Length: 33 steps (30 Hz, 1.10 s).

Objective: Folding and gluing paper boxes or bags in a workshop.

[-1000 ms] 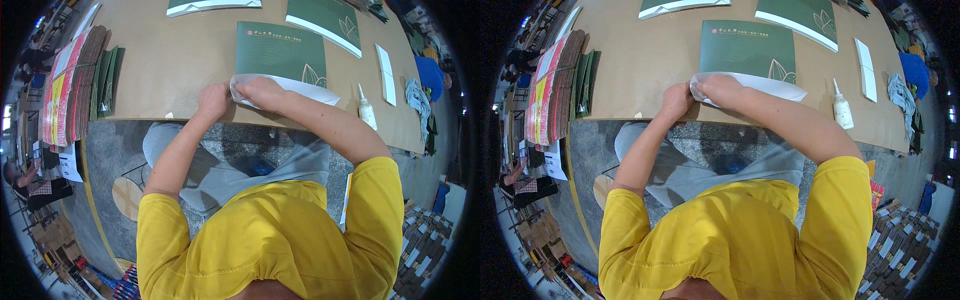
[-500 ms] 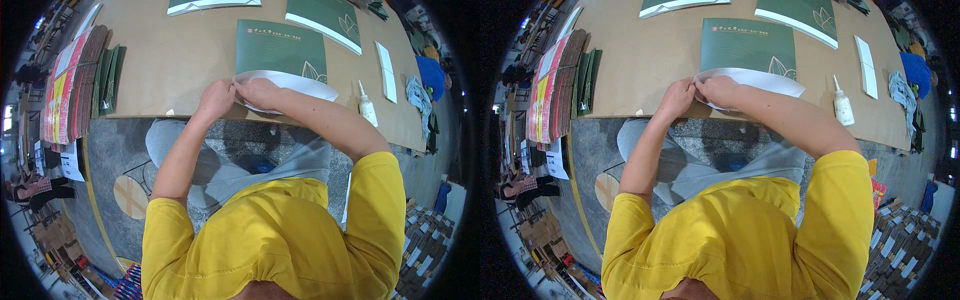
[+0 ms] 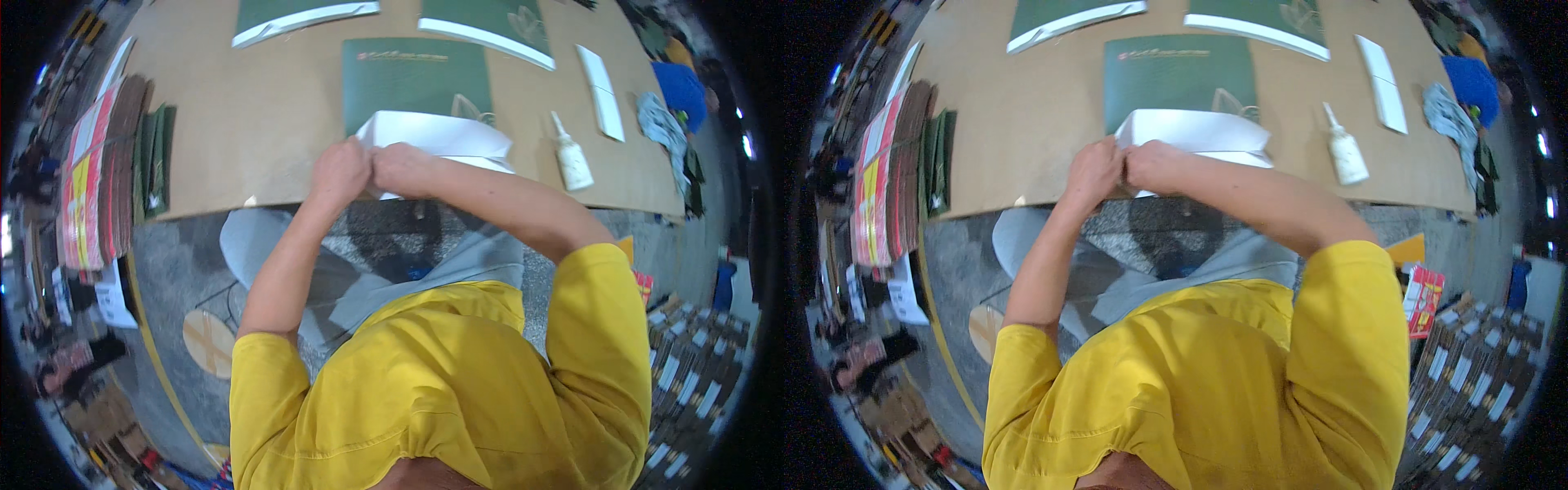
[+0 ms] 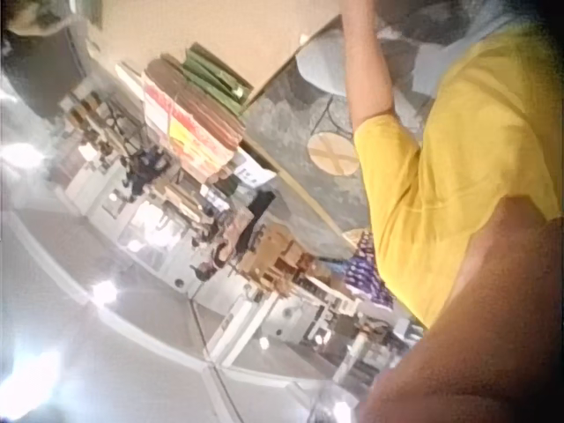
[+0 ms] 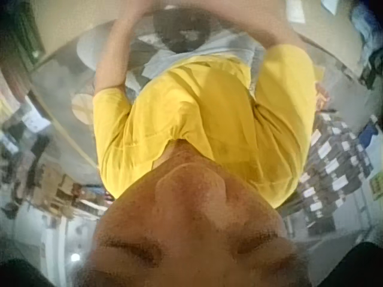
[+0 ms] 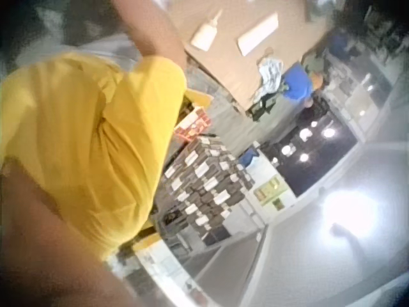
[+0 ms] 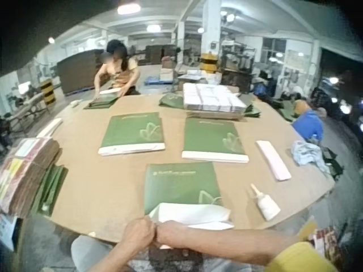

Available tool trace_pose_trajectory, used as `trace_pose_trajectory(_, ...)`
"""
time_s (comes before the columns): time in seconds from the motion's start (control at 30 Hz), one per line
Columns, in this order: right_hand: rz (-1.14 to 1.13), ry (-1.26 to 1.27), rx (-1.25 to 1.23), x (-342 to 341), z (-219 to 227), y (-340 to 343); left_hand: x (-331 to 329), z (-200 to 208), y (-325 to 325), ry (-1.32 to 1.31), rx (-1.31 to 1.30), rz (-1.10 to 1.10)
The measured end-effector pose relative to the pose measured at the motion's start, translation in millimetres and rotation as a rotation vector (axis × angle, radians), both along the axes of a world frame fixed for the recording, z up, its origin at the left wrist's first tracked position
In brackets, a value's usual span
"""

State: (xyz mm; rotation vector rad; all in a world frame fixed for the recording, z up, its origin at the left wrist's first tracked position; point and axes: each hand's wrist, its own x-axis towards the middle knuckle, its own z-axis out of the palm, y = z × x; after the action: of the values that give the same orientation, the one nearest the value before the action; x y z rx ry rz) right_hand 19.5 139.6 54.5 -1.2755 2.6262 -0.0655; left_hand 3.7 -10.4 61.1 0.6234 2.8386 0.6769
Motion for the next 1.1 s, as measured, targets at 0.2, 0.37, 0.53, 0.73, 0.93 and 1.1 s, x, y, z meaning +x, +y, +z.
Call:
trace_pose_trajectory(0.2,-0.061,0.059,0.036,14,9,-3,-4,-2,-2,0.027,-0.024,-0.013)
trace_pose_trajectory(0.37,-0.438,0.189,-0.497,49,31,39,-3,1,-5,0.051,-0.094,0.026)
trace_pose_trajectory(0.53,-1.415,0.101,-1.046,99,50,147,-2,5,-5,0.064,-0.063,0.036)
trace_pose_trajectory(0.73,-1.353,-0.407,-1.038,95,-12,161,-1,21,-7,0.035,-0.07,0.022)
trace_pose_trajectory(0.93,-1.368,-0.536,-1.053,90,-6,164,50,51,57,0.117,0.411,-0.394)
trace_pose_trajectory(1.1,-1.408,-0.474,-1.316,90,-22,159,35,-16,139,0.24,0.185,-0.565)
